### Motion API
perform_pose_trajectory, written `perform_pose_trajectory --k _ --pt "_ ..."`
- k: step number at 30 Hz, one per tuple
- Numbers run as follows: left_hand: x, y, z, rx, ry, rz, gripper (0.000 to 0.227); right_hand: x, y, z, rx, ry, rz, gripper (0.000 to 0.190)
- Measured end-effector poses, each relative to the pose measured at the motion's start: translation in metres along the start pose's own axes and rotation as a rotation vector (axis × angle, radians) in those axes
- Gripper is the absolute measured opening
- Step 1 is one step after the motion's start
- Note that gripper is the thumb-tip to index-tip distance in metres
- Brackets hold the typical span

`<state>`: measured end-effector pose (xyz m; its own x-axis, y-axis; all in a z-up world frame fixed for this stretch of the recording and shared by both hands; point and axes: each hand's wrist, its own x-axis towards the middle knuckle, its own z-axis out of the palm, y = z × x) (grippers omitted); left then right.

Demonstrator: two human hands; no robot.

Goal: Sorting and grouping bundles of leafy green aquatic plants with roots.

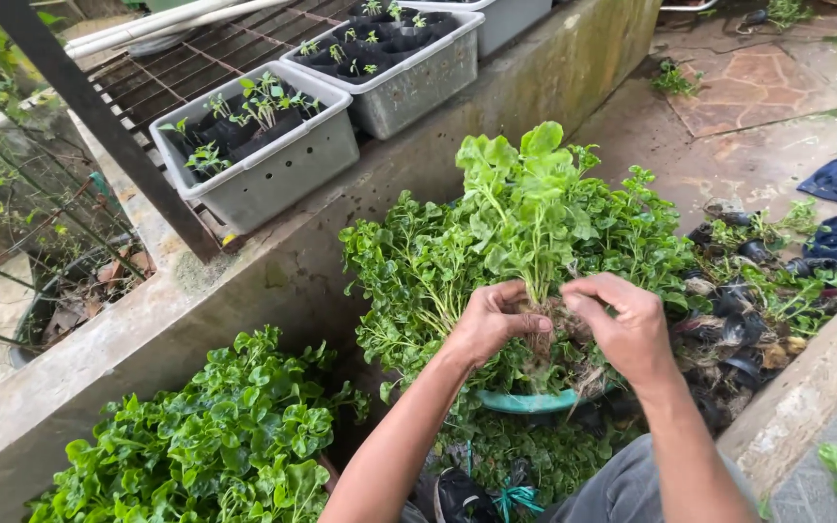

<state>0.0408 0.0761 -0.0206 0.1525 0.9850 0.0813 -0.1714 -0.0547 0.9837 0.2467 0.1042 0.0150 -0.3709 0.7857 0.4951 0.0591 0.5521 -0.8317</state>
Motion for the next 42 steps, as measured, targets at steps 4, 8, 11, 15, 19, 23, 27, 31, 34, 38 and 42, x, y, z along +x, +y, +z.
perform_pose_trajectory --k 4,8,11,15,19,23,27,31,34,38,42 --pt "0.001 -0.010 0.011 0.034 0.034 0.011 0.039 0.004 -0.016 0.011 -0.296 0.197 -0.183 0.032" --pt "-0.003 0.000 0.018 0.144 0.062 0.038 0.036 0.002 -0.015 0.015 -0.314 0.221 -0.127 0.034" --pt "-0.003 0.004 0.021 0.185 0.044 0.018 0.038 0.001 0.006 0.014 -0.358 0.220 -0.075 0.028" --pt "-0.001 -0.004 0.018 0.118 0.051 -0.040 0.040 0.000 0.018 0.014 -0.238 0.190 0.057 0.027" --pt "0.003 -0.012 0.020 0.166 0.124 0.030 0.042 -0.003 0.024 0.023 -0.199 0.319 0.050 0.017" --pt "0.002 -0.007 0.028 0.203 0.184 0.053 0.041 -0.004 0.000 0.028 -0.400 0.400 -0.199 0.019" --pt "0.000 0.002 0.036 0.334 0.293 0.002 0.041 -0.005 0.005 0.020 -0.496 0.263 -0.027 0.013" --pt "0.002 -0.007 0.030 0.609 0.396 0.065 0.044 -0.003 0.014 0.001 -0.321 -0.108 0.408 0.013" --pt "0.001 -0.017 0.023 0.876 0.451 0.193 0.041 -0.003 0.007 -0.031 -0.703 -0.318 0.303 0.009" --pt "-0.003 -0.020 0.040 1.075 0.412 0.300 0.028 -0.003 0.018 -0.016 -0.756 0.016 -0.324 0.035" --pt "-0.006 -0.019 0.056 1.321 0.342 0.619 0.021 -0.001 0.019 0.010 -0.195 0.218 0.287 0.021"
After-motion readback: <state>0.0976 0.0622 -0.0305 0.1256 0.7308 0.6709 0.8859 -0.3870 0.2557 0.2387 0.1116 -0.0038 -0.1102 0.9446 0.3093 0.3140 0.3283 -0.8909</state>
